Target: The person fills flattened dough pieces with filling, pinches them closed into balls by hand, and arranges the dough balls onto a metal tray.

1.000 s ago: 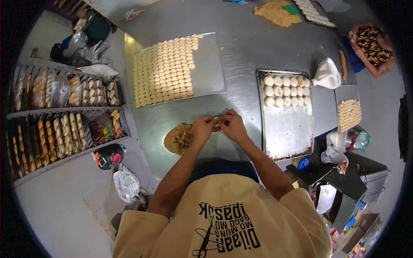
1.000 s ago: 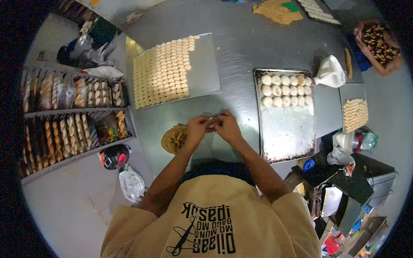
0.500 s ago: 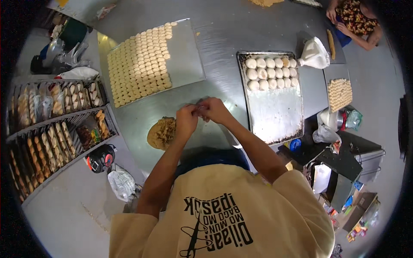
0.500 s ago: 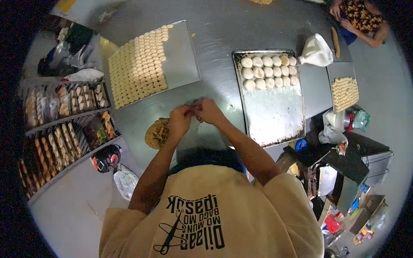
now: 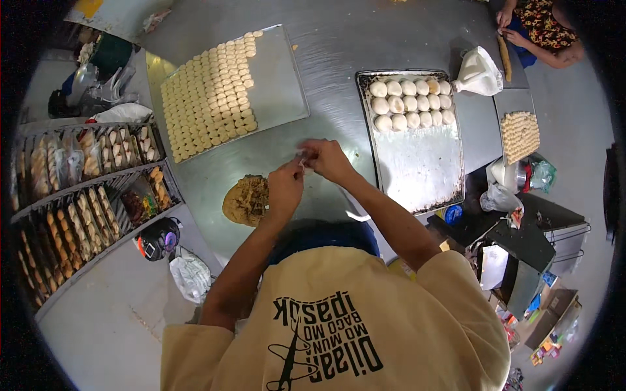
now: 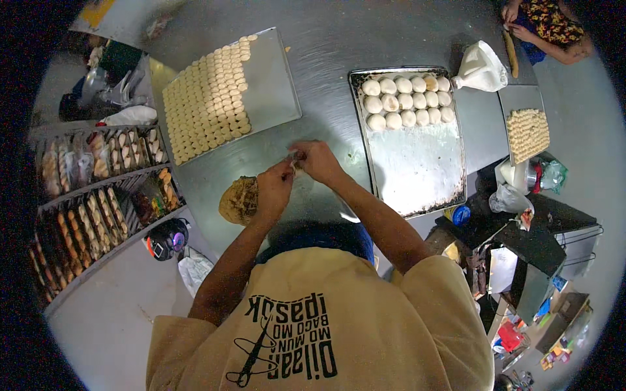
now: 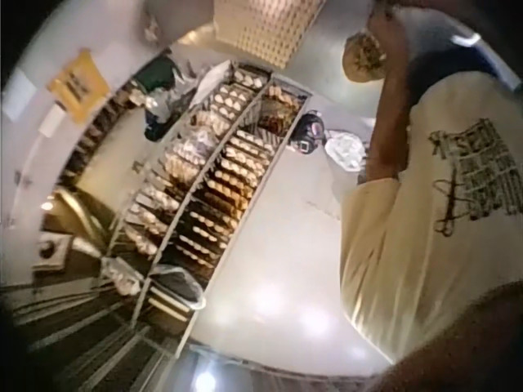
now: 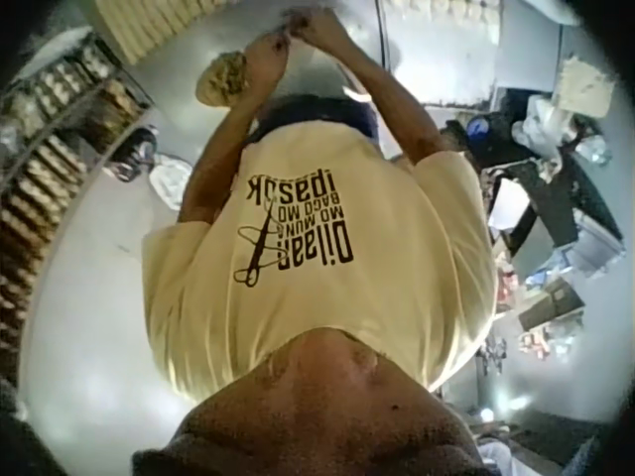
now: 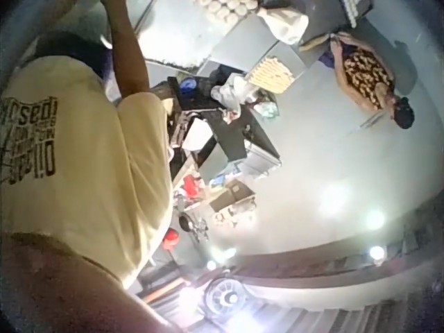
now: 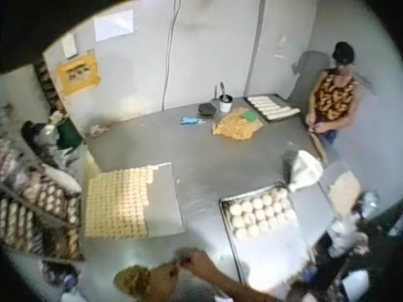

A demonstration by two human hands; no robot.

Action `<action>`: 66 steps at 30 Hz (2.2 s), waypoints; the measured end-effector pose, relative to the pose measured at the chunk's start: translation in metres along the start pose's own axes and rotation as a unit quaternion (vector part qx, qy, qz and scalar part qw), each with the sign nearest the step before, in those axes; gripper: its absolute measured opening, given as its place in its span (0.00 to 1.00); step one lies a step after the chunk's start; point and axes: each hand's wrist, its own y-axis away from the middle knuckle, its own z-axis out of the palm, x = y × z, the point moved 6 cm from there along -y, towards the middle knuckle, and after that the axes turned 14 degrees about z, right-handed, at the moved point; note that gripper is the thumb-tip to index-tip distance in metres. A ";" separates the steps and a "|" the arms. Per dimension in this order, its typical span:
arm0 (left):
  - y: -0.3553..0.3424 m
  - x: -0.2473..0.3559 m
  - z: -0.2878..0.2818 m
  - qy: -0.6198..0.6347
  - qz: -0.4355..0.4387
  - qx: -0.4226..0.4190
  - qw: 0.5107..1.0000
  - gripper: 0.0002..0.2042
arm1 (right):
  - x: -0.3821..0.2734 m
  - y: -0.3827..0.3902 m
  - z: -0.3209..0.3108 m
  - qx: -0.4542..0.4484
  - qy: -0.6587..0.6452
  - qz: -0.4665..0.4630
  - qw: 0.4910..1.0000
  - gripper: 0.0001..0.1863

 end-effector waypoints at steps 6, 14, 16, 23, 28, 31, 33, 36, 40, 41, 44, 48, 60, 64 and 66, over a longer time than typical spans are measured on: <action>-0.025 -0.009 0.004 0.077 0.013 -0.068 0.995 0.10 | -0.010 0.035 0.001 0.051 0.019 -0.096 0.994 0.46; 0.006 -0.006 0.005 0.027 0.059 -0.067 0.996 0.12 | 0.007 0.047 0.020 0.129 0.101 -0.173 0.971 0.44; 0.023 -0.002 0.005 -0.009 0.088 -0.053 0.995 0.15 | 0.006 0.049 0.021 0.147 0.119 -0.148 0.971 0.42; 0.037 0.017 -0.021 -0.124 0.161 -0.045 0.978 0.27 | 0.005 0.006 -0.011 0.091 0.014 0.042 0.995 0.27; 0.043 0.021 -0.058 -0.074 0.121 0.034 0.989 0.26 | -0.039 -0.011 0.025 0.280 0.250 -0.063 0.925 0.36; 0.066 0.007 -0.072 -0.012 0.081 0.042 0.996 0.19 | -0.039 -0.011 0.054 0.279 0.367 -0.087 0.883 0.43; 0.080 -0.003 -0.081 0.037 0.064 0.051 0.996 0.15 | -0.033 -0.019 0.045 0.288 0.309 -0.072 0.904 0.42; 0.092 -0.007 -0.096 0.067 0.078 0.081 0.991 0.11 | 0.008 -0.022 0.001 0.336 0.099 -0.062 0.935 0.37; 0.106 -0.004 -0.099 0.126 0.040 0.077 0.988 0.07 | 0.016 0.021 0.014 0.218 0.359 -0.070 0.905 0.36; 0.104 -0.004 -0.095 0.121 0.045 0.072 0.989 0.06 | 0.022 0.029 0.036 0.155 0.451 -0.072 0.876 0.39; 0.107 -0.011 -0.070 0.118 0.039 0.017 0.992 0.05 | 0.013 0.069 0.073 0.157 0.446 -0.163 0.866 0.28; 0.091 0.020 -0.050 0.130 0.078 -0.039 0.988 0.06 | 0.015 0.100 0.052 0.055 0.123 0.024 0.991 0.16; 0.062 0.080 0.039 0.190 0.040 -0.088 0.977 0.06 | 0.088 0.120 -0.159 0.368 0.146 -0.001 0.918 0.23; 0.067 0.104 0.049 0.146 0.049 -0.122 0.981 0.06 | 0.085 0.142 -0.169 0.394 0.110 0.002 0.912 0.31; 0.073 0.096 0.049 0.145 0.032 -0.119 0.982 0.06 | 0.100 0.140 -0.173 0.391 0.110 0.036 0.913 0.34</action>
